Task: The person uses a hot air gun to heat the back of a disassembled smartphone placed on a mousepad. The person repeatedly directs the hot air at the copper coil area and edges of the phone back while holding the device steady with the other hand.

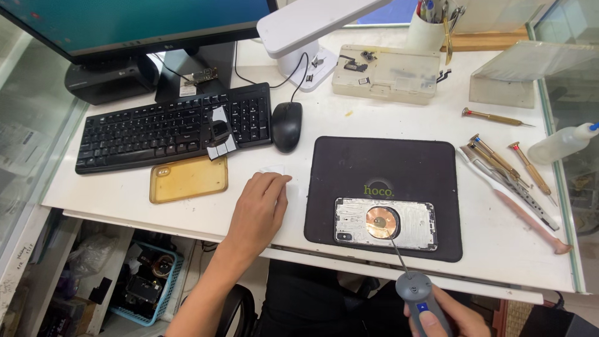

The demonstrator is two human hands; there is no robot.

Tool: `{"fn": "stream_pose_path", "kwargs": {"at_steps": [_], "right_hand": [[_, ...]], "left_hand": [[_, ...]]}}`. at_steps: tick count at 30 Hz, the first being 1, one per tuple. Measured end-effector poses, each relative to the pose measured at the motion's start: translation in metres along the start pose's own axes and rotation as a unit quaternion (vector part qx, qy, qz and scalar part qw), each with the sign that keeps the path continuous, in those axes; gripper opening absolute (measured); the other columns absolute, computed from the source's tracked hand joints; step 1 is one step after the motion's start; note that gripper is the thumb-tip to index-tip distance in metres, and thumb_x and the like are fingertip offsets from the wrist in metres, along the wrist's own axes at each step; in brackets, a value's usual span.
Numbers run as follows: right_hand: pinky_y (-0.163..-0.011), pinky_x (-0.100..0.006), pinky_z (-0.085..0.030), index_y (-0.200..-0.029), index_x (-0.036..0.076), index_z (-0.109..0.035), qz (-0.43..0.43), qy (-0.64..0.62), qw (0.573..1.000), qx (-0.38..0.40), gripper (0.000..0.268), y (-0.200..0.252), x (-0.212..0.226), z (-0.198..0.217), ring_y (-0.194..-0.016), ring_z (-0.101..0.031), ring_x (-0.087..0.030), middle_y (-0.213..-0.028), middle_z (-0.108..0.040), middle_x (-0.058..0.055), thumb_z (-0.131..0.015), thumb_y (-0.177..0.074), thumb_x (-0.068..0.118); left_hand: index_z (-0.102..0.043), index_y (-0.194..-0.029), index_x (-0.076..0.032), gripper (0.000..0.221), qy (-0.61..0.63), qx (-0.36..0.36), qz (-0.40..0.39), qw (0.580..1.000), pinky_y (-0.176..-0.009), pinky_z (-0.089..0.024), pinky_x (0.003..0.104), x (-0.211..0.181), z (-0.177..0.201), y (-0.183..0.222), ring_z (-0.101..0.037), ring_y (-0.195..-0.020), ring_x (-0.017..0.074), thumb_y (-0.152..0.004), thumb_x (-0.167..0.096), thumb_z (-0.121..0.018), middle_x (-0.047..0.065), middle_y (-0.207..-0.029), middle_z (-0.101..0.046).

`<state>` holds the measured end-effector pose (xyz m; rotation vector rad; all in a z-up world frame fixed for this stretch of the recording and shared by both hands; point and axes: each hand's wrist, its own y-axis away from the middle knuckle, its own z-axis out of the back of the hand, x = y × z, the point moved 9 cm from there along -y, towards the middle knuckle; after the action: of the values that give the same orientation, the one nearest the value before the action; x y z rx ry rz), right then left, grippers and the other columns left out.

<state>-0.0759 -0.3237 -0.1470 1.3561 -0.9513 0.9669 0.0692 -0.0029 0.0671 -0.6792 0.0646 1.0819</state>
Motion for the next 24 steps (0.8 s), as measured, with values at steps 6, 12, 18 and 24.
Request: {"fn": "stream_pose_path", "kwargs": {"at_steps": [6, 12, 18, 24], "right_hand": [[-0.077, -0.039, -0.061, -0.126, 0.006, -0.07, 0.277, 0.43, 0.856, -0.078, 0.054, 0.0, 0.138, 0.011, -0.08, -0.078, -0.02, -0.087, -0.077, -0.012, -0.078, -0.075, 0.022], [-0.046, -0.034, -0.059, -0.139, 0.017, -0.066, 0.151, 0.615, 0.772, 0.047, 0.068, -0.05, 0.163, -0.01, -0.049, -0.071, -0.016, -0.082, -0.077, -0.006, -0.081, -0.078, 0.041], [-0.043, -0.033, -0.057, -0.142, 0.018, -0.063, 0.116, 0.668, 0.729, 0.095, 0.069, -0.068, 0.159, -0.018, -0.047, -0.069, -0.015, -0.083, -0.076, -0.005, -0.075, -0.079, 0.044], [-0.05, -0.03, -0.062, -0.147, 0.024, -0.059, 0.043, 0.71, 0.693, 0.119, 0.071, -0.071, 0.133, -0.011, -0.053, -0.073, -0.013, -0.087, -0.076, -0.003, -0.072, -0.081, 0.05]], "left_hand": [[-0.053, -0.136, 0.004, 0.072, 0.12, 0.097, -0.051, 0.987, -0.105, -0.044, 0.046, -0.041, -0.029, 0.012, -0.054, -0.123, 0.0379, -0.081, -0.029, -0.085, 0.02, -0.131, -0.059], [-0.041, -0.147, 0.005, 0.101, 0.151, 0.153, -0.05, 0.975, -0.112, -0.039, 0.049, -0.04, -0.052, 0.004, -0.045, -0.133, 0.0407, -0.071, -0.039, -0.09, 0.024, -0.14, -0.052], [-0.043, -0.149, 0.004, 0.096, 0.176, 0.175, -0.021, 0.969, -0.11, -0.041, 0.047, -0.027, -0.058, 0.008, -0.047, -0.132, 0.0387, -0.075, -0.035, -0.09, 0.021, -0.138, -0.054], [-0.042, -0.149, 0.003, 0.096, 0.202, 0.185, 0.003, 0.962, -0.107, -0.043, 0.047, -0.02, -0.064, 0.007, -0.05, -0.128, 0.0375, -0.075, -0.037, -0.09, 0.021, -0.138, -0.054]]}}
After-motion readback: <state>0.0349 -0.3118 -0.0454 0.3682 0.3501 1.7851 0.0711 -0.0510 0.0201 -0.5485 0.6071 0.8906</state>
